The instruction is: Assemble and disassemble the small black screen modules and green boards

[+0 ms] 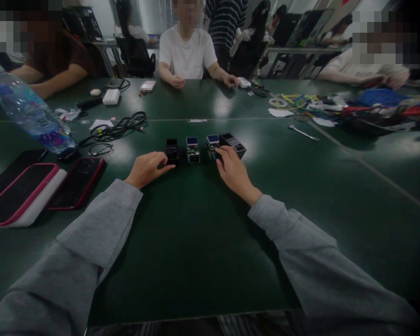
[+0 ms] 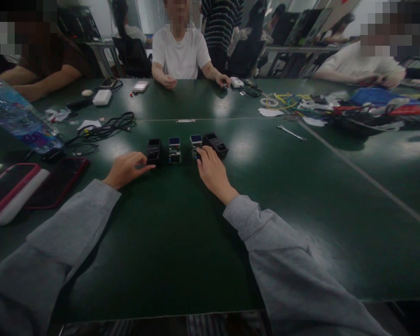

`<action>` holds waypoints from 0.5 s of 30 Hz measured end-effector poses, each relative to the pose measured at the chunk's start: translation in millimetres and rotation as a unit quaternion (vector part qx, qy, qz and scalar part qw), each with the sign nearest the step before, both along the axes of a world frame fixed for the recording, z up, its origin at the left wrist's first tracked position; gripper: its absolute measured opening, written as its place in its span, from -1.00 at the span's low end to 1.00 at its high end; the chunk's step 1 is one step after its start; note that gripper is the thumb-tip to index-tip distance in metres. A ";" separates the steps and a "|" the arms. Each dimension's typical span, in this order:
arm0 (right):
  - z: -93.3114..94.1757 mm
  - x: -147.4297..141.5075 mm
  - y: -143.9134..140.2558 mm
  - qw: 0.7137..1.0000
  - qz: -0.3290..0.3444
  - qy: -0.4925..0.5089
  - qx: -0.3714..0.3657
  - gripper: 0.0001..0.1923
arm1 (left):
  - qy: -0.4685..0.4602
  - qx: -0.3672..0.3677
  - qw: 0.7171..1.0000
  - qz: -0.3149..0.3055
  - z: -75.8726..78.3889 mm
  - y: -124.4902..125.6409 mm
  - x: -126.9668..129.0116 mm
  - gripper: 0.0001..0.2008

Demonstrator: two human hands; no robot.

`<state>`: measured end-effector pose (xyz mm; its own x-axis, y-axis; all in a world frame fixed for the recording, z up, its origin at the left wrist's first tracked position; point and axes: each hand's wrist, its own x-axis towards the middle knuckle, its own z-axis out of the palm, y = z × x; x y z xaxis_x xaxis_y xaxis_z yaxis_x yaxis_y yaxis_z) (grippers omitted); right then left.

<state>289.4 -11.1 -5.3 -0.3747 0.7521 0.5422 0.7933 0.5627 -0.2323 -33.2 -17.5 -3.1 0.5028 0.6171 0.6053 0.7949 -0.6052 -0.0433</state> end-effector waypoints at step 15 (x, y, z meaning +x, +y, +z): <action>6.3 -1.3 -7.1 1.000 0.016 0.007 -0.024 -0.59 | -0.022 -0.046 0.999 0.012 0.2 0.4 -0.1 -0.75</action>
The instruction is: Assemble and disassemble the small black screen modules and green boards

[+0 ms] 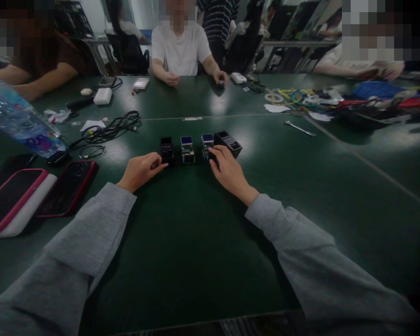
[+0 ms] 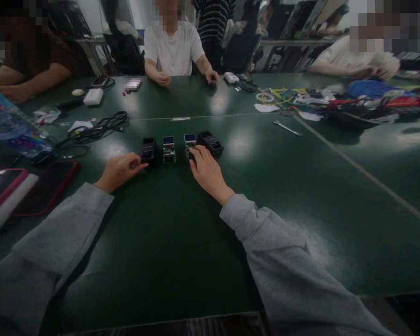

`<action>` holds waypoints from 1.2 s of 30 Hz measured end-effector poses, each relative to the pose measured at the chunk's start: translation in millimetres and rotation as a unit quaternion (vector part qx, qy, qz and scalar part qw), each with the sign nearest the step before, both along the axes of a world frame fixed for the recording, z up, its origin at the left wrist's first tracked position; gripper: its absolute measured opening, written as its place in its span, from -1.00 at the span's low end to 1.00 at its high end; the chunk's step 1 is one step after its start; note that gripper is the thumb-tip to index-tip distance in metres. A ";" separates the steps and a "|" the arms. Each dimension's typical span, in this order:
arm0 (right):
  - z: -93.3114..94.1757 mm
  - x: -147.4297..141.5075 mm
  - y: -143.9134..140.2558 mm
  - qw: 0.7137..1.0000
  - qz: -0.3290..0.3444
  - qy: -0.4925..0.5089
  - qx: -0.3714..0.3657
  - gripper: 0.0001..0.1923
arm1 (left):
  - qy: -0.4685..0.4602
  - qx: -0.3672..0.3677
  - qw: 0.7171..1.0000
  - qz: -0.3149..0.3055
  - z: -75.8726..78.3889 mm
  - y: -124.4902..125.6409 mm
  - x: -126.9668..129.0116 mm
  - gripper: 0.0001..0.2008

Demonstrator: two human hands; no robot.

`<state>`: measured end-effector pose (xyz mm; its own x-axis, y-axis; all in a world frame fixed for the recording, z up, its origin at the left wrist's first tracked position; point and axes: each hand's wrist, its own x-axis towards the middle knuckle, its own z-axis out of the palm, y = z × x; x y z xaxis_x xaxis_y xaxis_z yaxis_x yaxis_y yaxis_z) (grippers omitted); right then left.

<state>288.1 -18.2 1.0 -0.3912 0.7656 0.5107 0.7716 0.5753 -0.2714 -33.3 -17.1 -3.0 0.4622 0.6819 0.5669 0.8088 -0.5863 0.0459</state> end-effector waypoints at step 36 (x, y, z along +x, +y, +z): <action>-5.5 32.2 12.3 0.986 -0.144 0.017 0.081 -0.68 | -0.004 0.030 1.000 -0.002 0.2 -1.7 2.4 -0.67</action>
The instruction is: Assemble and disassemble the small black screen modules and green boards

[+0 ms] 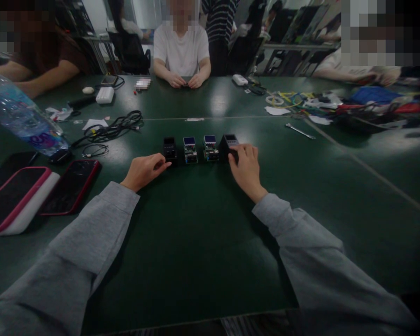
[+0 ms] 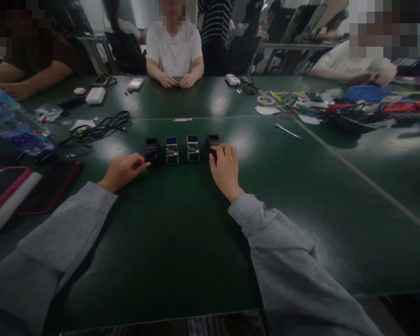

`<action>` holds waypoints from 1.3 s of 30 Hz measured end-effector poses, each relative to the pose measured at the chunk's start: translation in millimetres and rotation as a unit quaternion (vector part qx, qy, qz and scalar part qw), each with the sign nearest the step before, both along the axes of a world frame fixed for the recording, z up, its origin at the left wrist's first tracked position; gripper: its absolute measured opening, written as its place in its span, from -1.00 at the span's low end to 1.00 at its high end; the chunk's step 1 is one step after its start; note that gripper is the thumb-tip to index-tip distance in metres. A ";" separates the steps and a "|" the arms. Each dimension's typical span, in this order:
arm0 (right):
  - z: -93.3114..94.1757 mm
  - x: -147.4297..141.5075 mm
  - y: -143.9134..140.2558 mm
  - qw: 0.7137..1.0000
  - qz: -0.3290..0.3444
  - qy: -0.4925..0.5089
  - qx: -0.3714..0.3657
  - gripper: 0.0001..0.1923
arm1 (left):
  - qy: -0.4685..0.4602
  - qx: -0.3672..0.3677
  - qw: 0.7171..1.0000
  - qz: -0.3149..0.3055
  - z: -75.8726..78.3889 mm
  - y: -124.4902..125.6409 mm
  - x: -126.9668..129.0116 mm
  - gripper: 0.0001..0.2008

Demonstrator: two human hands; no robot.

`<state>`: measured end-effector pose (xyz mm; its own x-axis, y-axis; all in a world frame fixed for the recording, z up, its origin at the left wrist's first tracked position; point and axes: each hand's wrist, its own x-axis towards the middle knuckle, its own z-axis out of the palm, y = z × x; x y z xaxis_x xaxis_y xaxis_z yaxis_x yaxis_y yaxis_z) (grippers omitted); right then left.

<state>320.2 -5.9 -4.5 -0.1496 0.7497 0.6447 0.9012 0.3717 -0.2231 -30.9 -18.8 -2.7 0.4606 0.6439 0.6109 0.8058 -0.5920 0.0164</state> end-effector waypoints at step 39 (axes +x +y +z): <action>-5.5 -7.1 -4.9 0.991 0.068 -0.099 -0.058 -0.52 | 0.023 -0.002 1.000 -0.002 -0.1 0.2 1.1 -0.70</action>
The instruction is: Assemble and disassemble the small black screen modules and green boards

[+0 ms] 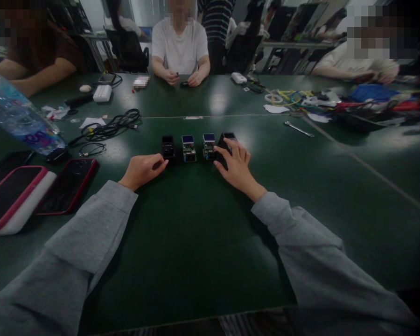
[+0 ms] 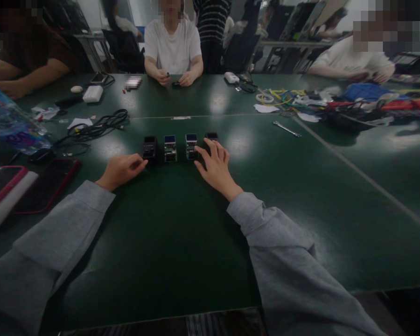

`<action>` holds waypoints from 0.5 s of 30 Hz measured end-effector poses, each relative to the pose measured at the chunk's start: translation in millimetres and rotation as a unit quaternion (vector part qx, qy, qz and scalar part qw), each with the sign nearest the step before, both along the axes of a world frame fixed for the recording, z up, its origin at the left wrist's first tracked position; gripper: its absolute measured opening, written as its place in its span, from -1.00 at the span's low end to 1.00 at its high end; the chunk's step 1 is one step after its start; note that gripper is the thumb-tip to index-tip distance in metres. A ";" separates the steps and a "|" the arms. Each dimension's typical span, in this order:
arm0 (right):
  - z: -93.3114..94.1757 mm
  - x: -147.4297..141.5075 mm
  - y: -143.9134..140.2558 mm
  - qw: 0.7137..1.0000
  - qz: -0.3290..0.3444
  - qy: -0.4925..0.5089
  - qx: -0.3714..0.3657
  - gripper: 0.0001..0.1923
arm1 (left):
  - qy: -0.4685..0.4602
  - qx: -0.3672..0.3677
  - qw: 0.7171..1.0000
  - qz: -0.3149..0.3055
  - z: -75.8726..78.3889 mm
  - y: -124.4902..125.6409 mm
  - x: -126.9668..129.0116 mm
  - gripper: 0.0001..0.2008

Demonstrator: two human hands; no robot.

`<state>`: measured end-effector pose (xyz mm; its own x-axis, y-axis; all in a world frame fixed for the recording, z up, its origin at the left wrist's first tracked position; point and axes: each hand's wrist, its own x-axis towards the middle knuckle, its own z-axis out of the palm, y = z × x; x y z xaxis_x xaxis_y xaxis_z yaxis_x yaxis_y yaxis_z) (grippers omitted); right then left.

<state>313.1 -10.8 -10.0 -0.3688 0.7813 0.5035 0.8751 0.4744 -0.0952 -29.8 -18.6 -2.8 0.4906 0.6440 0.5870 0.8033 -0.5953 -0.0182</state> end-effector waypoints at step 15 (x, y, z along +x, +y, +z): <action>-1.7 9.7 11.5 0.971 -0.072 0.218 0.068 -0.65 | -0.025 0.027 0.999 0.031 -0.4 -1.8 0.2 -0.71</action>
